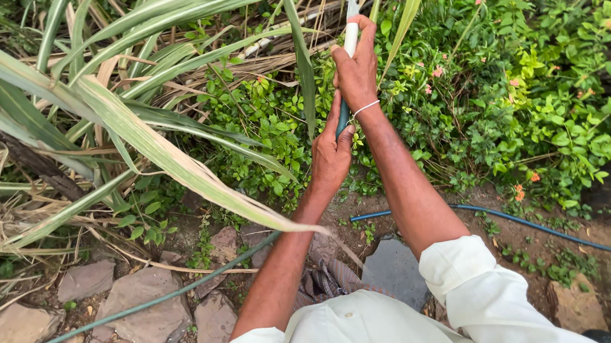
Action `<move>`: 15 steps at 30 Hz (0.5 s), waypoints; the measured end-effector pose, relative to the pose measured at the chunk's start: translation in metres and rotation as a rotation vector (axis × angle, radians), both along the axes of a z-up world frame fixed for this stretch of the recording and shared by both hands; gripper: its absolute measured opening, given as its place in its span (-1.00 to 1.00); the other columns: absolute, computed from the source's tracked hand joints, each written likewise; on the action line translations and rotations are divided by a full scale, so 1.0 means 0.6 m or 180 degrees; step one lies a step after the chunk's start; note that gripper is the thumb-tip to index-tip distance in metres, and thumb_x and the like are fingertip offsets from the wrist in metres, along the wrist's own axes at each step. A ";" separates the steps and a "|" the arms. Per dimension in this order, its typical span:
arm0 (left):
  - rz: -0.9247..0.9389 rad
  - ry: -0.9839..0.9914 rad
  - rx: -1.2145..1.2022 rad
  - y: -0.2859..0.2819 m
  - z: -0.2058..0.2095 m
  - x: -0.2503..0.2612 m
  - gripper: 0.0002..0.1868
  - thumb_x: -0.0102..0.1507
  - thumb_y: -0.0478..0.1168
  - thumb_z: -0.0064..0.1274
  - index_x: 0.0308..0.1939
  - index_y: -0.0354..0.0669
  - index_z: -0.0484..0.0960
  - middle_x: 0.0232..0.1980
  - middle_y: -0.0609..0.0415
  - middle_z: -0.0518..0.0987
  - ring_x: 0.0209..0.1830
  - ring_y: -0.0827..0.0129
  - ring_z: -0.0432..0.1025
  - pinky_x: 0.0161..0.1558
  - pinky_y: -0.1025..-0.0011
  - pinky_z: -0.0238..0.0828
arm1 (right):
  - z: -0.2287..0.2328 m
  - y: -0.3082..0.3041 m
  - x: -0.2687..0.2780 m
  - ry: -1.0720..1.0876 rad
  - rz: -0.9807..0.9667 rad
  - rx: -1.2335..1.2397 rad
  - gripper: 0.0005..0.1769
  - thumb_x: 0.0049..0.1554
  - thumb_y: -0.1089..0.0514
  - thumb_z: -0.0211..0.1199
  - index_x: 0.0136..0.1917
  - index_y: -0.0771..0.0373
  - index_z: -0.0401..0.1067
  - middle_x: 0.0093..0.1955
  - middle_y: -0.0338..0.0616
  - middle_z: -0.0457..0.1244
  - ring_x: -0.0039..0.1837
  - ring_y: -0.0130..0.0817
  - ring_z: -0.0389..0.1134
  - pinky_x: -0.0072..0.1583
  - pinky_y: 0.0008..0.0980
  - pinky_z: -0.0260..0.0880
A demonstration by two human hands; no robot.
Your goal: The person waters plants using a hose, moving the stream across different leaves and stalks by hand.
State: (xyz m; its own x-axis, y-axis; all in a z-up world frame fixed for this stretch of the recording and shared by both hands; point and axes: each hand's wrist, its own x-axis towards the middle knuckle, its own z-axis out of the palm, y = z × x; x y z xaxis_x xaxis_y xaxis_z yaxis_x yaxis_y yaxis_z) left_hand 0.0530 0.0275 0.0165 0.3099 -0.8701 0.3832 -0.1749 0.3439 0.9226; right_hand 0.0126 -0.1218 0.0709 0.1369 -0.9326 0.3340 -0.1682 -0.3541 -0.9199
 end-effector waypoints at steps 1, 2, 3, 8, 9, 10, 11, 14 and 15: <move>0.0023 0.0008 0.0004 -0.001 0.002 -0.003 -0.32 0.44 -0.26 -0.01 0.62 0.08 0.12 0.38 -0.24 0.54 0.14 0.13 0.59 0.08 0.26 0.52 | 0.001 -0.001 -0.001 0.0026 -0.0005 -0.0003 -0.44 0.20 0.28 0.16 0.38 0.03 0.02 -0.26 -0.19 0.25 -0.45 -0.45 0.29 -0.45 -0.41 0.30; 0.0049 0.0019 0.0016 -0.001 0.003 -0.005 -0.32 0.43 -0.26 -0.01 0.61 0.09 0.12 0.38 -0.24 0.53 0.13 0.14 0.60 0.05 0.27 0.52 | 0.000 -0.001 -0.001 0.0055 -0.0006 0.0001 -0.43 0.20 0.28 0.15 0.38 0.03 0.02 -0.26 -0.19 0.25 -0.45 -0.45 0.29 -0.45 -0.42 0.31; 0.0075 0.0030 0.0028 0.000 0.004 -0.006 -0.32 0.42 -0.26 -0.01 0.61 0.09 0.13 0.38 -0.25 0.53 0.11 0.15 0.60 0.02 0.28 0.53 | -0.002 -0.002 -0.001 0.0084 -0.0007 0.0006 -0.43 0.19 0.28 0.15 0.38 0.03 0.02 -0.26 -0.20 0.26 -0.45 -0.46 0.29 -0.46 -0.43 0.31; 0.0123 0.0098 0.0256 0.006 0.002 -0.012 -0.28 0.41 -0.25 0.00 0.62 0.14 0.10 0.25 -0.23 0.62 0.00 0.22 0.62 -0.01 0.30 0.54 | -0.015 -0.012 0.003 0.0161 0.0074 0.0110 -0.42 0.18 0.29 0.13 0.39 0.00 0.02 -0.21 -0.18 0.26 -0.44 -0.45 0.29 -0.45 -0.42 0.34; 0.0169 0.0069 0.0123 0.007 0.001 -0.013 -0.29 0.42 -0.26 0.00 0.63 0.14 0.10 0.26 -0.24 0.61 0.02 0.22 0.61 0.00 0.30 0.54 | -0.017 -0.012 0.005 0.0201 0.0088 0.0128 -0.42 0.19 0.29 0.12 0.39 -0.01 0.02 -0.21 -0.18 0.27 -0.43 -0.46 0.30 -0.45 -0.43 0.35; 0.0188 0.0091 0.0183 0.007 -0.001 -0.013 -0.29 0.42 -0.26 0.00 0.62 0.14 0.09 0.26 -0.24 0.62 -0.02 0.22 0.62 -0.02 0.29 0.54 | -0.018 -0.012 0.007 0.0198 0.0116 0.0131 -0.42 0.18 0.29 0.12 0.39 -0.01 0.02 -0.22 -0.17 0.26 -0.44 -0.45 0.30 -0.44 -0.42 0.34; 0.0208 0.0114 0.0243 0.007 -0.002 -0.013 -0.28 0.41 -0.26 -0.01 0.62 0.14 0.09 0.25 -0.23 0.62 -0.05 0.22 0.62 -0.03 0.29 0.54 | -0.019 -0.010 0.009 0.0195 0.0144 0.0134 -0.41 0.18 0.29 0.13 0.39 -0.01 0.02 -0.23 -0.15 0.26 -0.44 -0.43 0.29 -0.44 -0.42 0.33; 0.0301 0.0085 0.0236 0.008 -0.003 -0.012 -0.27 0.40 -0.25 0.00 0.62 0.15 0.08 0.23 -0.24 0.63 -0.05 0.21 0.63 -0.03 0.29 0.54 | -0.018 -0.005 0.014 0.0178 0.0215 0.0064 -0.42 0.18 0.28 0.14 0.39 0.00 0.03 -0.22 -0.15 0.26 -0.44 -0.43 0.30 -0.44 -0.40 0.34; 0.0338 0.0057 0.0201 0.008 -0.003 -0.011 -0.27 0.40 -0.24 0.00 0.62 0.15 0.08 0.23 -0.25 0.62 -0.03 0.21 0.63 -0.03 0.29 0.54 | -0.016 -0.004 0.017 0.0168 0.0237 0.0027 -0.43 0.19 0.28 0.15 0.39 0.00 0.02 -0.21 -0.15 0.26 -0.43 -0.43 0.31 -0.44 -0.40 0.35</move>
